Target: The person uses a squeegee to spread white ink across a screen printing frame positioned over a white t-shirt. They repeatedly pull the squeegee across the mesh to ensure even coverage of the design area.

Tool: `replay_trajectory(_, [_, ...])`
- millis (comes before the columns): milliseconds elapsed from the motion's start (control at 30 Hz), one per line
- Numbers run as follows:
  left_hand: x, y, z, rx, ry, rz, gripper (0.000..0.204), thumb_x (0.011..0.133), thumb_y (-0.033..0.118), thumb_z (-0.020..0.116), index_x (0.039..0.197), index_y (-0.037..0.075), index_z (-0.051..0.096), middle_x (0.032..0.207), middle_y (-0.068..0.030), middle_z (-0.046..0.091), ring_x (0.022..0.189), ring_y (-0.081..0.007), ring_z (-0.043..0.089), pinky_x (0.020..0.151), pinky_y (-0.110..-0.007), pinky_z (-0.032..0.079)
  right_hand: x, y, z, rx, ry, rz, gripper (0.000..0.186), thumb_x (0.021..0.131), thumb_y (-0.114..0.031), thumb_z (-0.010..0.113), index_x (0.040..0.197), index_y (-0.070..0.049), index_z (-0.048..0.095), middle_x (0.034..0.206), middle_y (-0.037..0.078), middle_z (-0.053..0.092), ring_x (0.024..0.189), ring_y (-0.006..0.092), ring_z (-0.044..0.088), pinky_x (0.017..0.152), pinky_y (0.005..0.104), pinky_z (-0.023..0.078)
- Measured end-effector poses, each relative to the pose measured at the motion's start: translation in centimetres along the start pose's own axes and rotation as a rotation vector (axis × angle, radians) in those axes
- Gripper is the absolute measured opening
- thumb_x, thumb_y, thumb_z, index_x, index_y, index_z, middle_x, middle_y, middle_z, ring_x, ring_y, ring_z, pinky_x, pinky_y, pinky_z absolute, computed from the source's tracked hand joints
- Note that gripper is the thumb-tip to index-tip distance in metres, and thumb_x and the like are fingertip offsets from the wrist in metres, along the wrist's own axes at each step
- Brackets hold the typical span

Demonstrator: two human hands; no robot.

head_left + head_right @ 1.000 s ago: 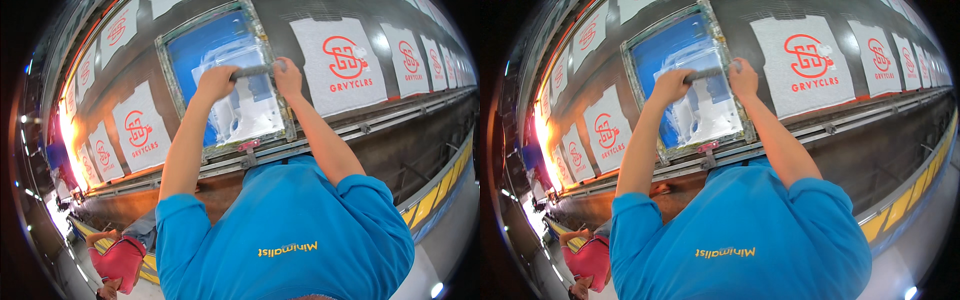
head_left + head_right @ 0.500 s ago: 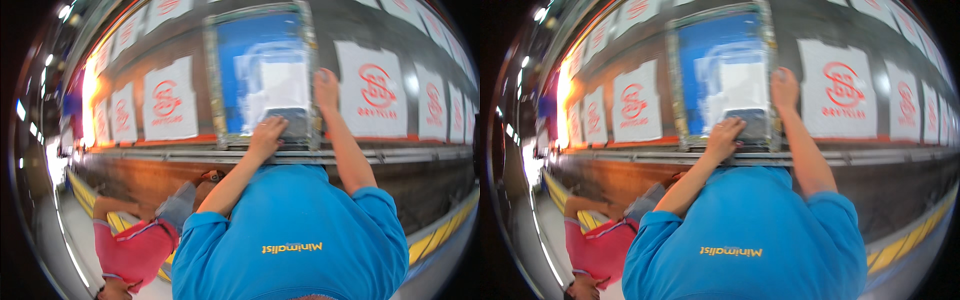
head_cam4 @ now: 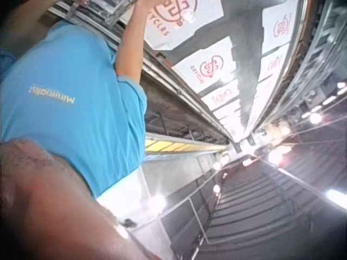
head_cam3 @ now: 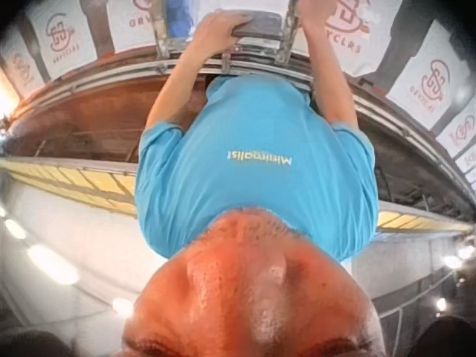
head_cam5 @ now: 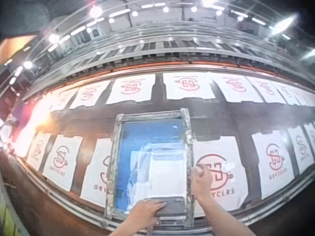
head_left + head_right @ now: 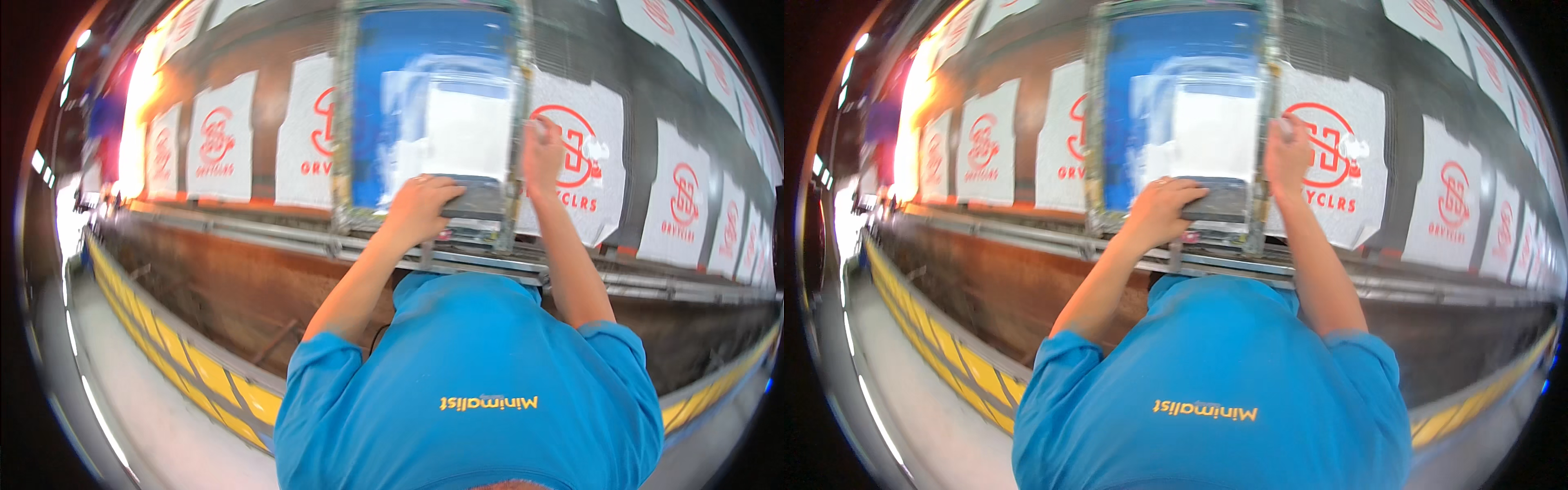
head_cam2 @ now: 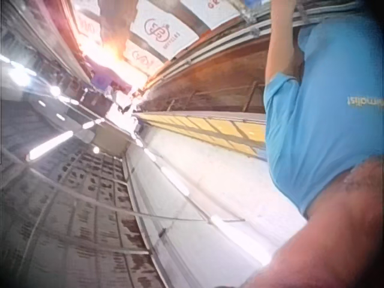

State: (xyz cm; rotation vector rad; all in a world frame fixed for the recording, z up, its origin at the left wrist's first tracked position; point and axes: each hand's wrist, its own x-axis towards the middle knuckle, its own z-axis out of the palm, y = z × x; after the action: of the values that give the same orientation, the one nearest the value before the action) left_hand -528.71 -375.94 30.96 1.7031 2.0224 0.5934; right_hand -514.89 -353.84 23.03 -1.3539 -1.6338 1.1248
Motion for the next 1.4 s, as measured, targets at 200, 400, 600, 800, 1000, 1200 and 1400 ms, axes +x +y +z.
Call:
replay_trajectory(200, [0.6, -0.6, 2.3, 0.044, -0.045, -0.06, 0.052, 0.072, 0.004, 0.075, 0.123, 0.009, 0.075, 0.126, -0.0089, 0.072, 0.117, -0.0327, 0.065, 0.099, -0.044, 0.052, -0.2, 2.1, 0.8, 0.109, -0.044, 0.175, 0.035, 0.097, -0.028, 0.067, 0.123, -0.004, 0.069, 0.101, 0.014, 0.074, 0.088, 0.023, 0.07, 0.083, 0.0367, 0.054])
replay_trajectory(400, [3.1, -2.0, -2.5, 0.015, -0.325, -0.112, 0.044, 0.081, 0.01, 0.072, 0.125, 0.011, 0.073, 0.115, -0.0142, 0.075, 0.108, -0.0375, 0.069, 0.091, -0.048, 0.056, 0.0, 1.9, 1.5, -0.104, 0.037, 0.114, 0.038, 0.097, -0.033, 0.067, 0.125, -0.008, 0.068, 0.106, 0.019, 0.075, 0.093, 0.0325, 0.073, 0.086, 0.0417, 0.055])
replay_trajectory(600, [13.9, -5.8, -5.3, 0.078, -0.315, -0.044, 0.033, 0.089, 0.023, 0.07, 0.121, 0.019, 0.074, 0.104, -0.014, 0.075, 0.101, -0.0368, 0.07, 0.084, -0.048, 0.055, 0.2, 1.4, 1.6, -0.174, -0.002, 0.182, 0.036, 0.097, -0.027, 0.07, 0.126, -0.006, 0.067, 0.107, 0.015, 0.073, 0.096, 0.0243, 0.07, 0.086, 0.0359, 0.054])
replay_trajectory(800, [22.6, -10.4, -6.0, 0.197, -0.302, -0.01, 0.024, 0.09, 0.029, 0.072, 0.109, 0.015, 0.074, 0.097, -0.0119, 0.075, 0.095, -0.0359, 0.07, 0.08, -0.049, 0.054, 0.4, 0.1, 1.9, -0.135, -0.059, 0.21, 0.039, 0.096, -0.03, 0.072, 0.124, -0.004, 0.067, 0.107, 0.016, 0.073, 0.095, 0.0265, 0.07, 0.083, 0.0365, 0.054])
replay_trajectory(1000, [23.8, -10.1, -5.9, 0.283, -0.328, -0.045, 0.019, 0.09, 0.031, 0.073, 0.1, 0.016, 0.074, 0.093, -0.0095, 0.075, 0.093, -0.0345, 0.071, 0.077, -0.049, 0.055, 7.4, -5.0, 3.8, -0.354, -0.061, -0.649, 0.046, 0.084, -0.041, 0.083, 0.114, -0.006, 0.073, 0.096, 0.009, 0.071, 0.102, 0.0307, 0.067, 0.094, 0.0443, 0.049])
replay_trajectory(1200, [22.6, -9.2, -5.5, 0.341, -0.261, -0.054, 0.02, 0.09, 0.033, 0.072, 0.102, 0.017, 0.073, 0.094, -0.0099, 0.074, 0.094, -0.034, 0.071, 0.076, -0.049, 0.056, 8.5, -6.4, 7.2, -0.758, -0.46, -0.625, 0.028, 0.082, -0.031, 0.083, 0.088, -0.007, 0.069, 0.091, 0.007, 0.07, 0.096, 0.0318, 0.068, 0.086, 0.0438, 0.05])
replay_trajectory(1400, [8.6, -5.9, 1.1, 0.262, -0.057, 0.016, 0.011, 0.091, 0.018, 0.064, 0.099, 0.013, 0.069, 0.089, -0.0116, 0.068, 0.083, -0.0328, 0.072, 0.07, -0.047, 0.059, -4.0, -2.3, 2.3, -0.582, -0.343, -0.787, 0.012, 0.077, -0.011, 0.071, 0.082, -0.011, 0.061, 0.079, 0.006, 0.058, 0.078, 0.0289, 0.06, 0.073, 0.0431, 0.047])
